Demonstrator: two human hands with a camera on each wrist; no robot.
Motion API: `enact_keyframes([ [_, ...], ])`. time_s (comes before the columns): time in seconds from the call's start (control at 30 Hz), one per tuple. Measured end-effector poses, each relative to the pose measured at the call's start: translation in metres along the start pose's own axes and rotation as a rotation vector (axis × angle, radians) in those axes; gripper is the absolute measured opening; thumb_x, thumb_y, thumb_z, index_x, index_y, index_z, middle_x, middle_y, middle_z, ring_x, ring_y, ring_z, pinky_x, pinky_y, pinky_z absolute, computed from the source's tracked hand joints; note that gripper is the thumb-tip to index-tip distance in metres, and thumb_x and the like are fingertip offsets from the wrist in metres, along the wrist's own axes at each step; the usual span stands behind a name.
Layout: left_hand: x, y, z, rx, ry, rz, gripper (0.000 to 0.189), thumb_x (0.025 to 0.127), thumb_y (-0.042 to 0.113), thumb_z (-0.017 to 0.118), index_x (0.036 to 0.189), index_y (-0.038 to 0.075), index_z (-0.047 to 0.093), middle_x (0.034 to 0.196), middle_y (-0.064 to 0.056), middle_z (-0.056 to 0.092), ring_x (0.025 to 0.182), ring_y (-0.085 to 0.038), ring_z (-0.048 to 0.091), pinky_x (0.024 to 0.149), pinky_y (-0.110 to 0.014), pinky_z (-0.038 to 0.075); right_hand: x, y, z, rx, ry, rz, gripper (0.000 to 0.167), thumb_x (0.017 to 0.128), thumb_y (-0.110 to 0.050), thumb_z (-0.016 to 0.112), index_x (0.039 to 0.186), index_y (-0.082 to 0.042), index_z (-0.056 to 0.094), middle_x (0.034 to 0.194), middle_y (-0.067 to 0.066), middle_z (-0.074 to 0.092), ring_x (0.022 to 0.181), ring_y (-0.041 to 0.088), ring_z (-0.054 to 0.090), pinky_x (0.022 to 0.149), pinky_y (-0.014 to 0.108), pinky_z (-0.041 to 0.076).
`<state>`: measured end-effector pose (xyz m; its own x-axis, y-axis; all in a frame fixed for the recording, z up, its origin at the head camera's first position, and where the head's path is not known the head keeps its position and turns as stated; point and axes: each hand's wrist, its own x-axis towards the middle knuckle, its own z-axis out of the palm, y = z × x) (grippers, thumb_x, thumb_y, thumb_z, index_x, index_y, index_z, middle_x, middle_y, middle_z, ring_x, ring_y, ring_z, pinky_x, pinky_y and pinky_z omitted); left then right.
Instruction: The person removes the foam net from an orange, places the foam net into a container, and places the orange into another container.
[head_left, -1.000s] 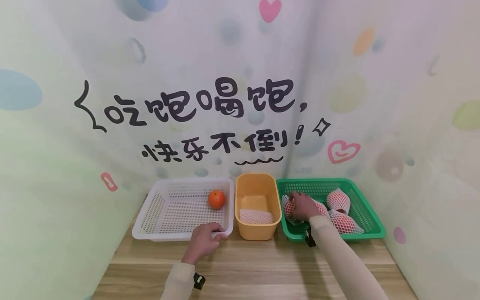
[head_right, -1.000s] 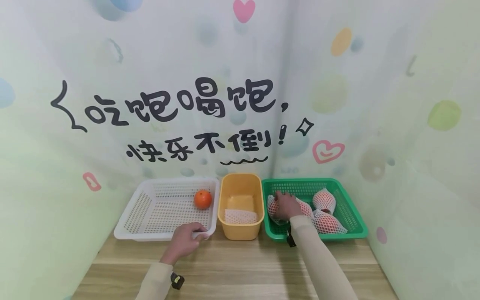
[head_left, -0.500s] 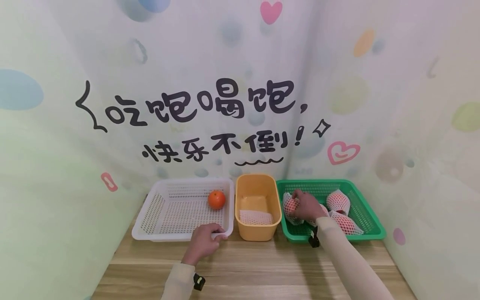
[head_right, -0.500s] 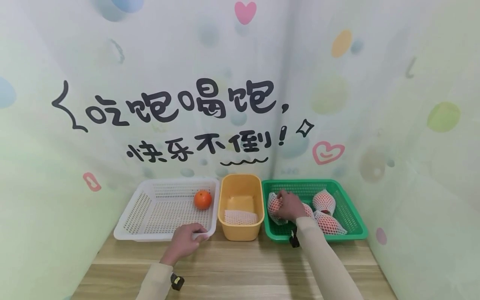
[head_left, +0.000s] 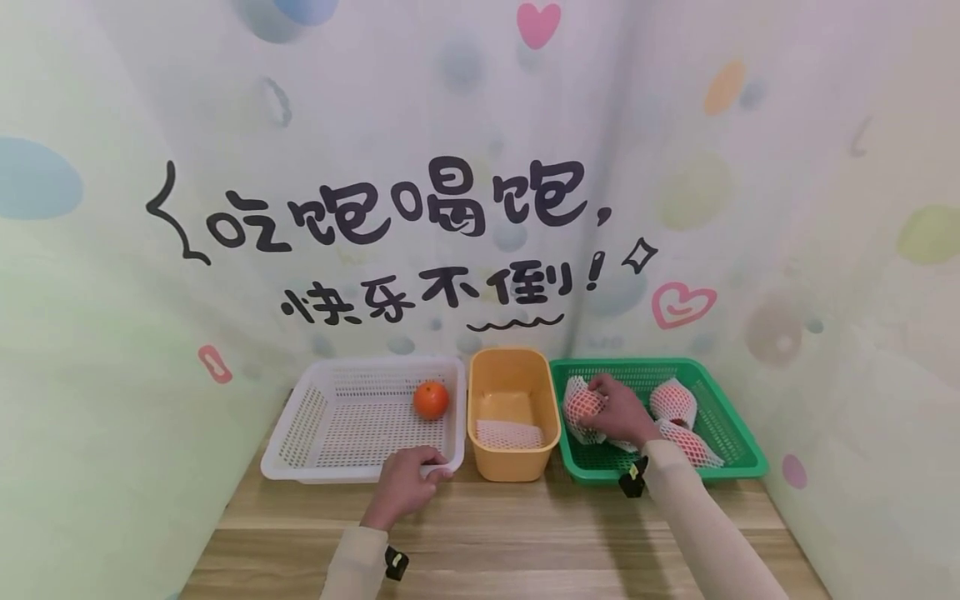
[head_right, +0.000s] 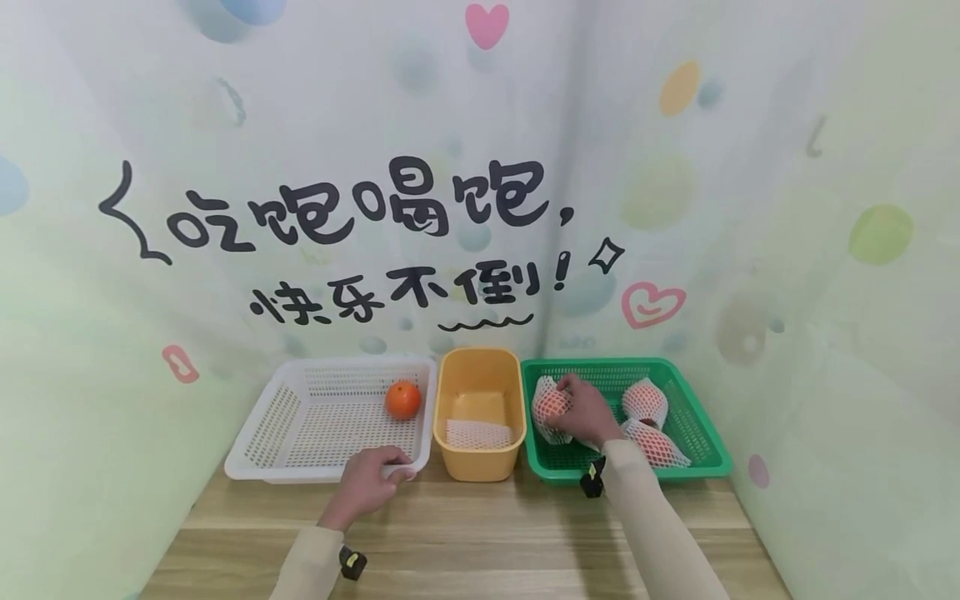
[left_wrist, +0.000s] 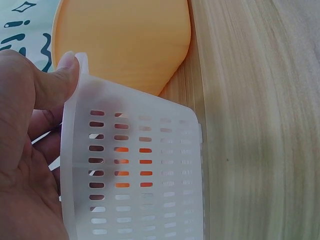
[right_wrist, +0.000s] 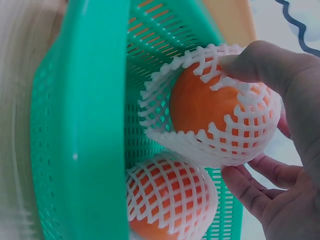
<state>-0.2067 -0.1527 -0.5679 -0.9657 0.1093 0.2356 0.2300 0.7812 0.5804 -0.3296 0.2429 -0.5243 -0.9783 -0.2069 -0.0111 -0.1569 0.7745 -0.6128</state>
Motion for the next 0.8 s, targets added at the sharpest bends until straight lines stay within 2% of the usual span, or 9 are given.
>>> enact_keyframes([
  [0.23, 0.001, 0.0, 0.004, 0.013, -0.012, -0.008, 0.006, 0.086, 0.029, 0.081, 0.089, 0.027, 0.076, 0.087, 0.015, 0.075, 0.082, -0.009, 0.067, 0.078, -0.034, 0.051, -0.012, 0.002, -0.008, 0.098, 0.028, 0.03, 0.059, 0.084, -0.035, 0.084, 0.13, -0.016, 0.052, 0.133, 0.02, 0.059, 0.107, 0.033, 0.062, 0.078, 0.042, 0.057],
  [0.43, 0.001, 0.0, 0.006, 0.009, -0.031, -0.03, 0.007, 0.087, 0.029, 0.081, 0.091, 0.026, 0.077, 0.09, 0.012, 0.076, 0.081, -0.009, 0.064, 0.079, -0.035, 0.05, -0.021, -0.001, -0.012, 0.155, 0.064, 0.038, 0.062, 0.086, -0.038, 0.082, 0.133, -0.016, 0.05, 0.139, 0.02, 0.055, 0.116, 0.037, 0.059, 0.083, 0.046, 0.058],
  [0.6, 0.0, -0.002, 0.005, 0.006, -0.032, -0.04, 0.01, 0.087, 0.03, 0.08, 0.095, 0.025, 0.078, 0.095, 0.01, 0.077, 0.089, -0.014, 0.069, 0.084, -0.041, 0.054, -0.031, -0.004, -0.013, 0.202, 0.079, 0.016, 0.064, 0.087, -0.04, 0.082, 0.136, -0.016, 0.048, 0.14, 0.019, 0.055, 0.12, 0.037, 0.059, 0.09, 0.05, 0.058],
  [0.8, 0.001, -0.002, 0.003, -0.01, -0.051, -0.062, 0.013, 0.089, 0.031, 0.079, 0.099, 0.022, 0.078, 0.1, 0.008, 0.077, 0.095, -0.016, 0.07, 0.09, -0.045, 0.055, -0.038, -0.008, -0.015, 0.241, 0.122, 0.004, 0.068, 0.086, -0.045, 0.081, 0.138, -0.017, 0.047, 0.138, 0.018, 0.057, 0.117, 0.036, 0.061, 0.094, 0.051, 0.057],
])
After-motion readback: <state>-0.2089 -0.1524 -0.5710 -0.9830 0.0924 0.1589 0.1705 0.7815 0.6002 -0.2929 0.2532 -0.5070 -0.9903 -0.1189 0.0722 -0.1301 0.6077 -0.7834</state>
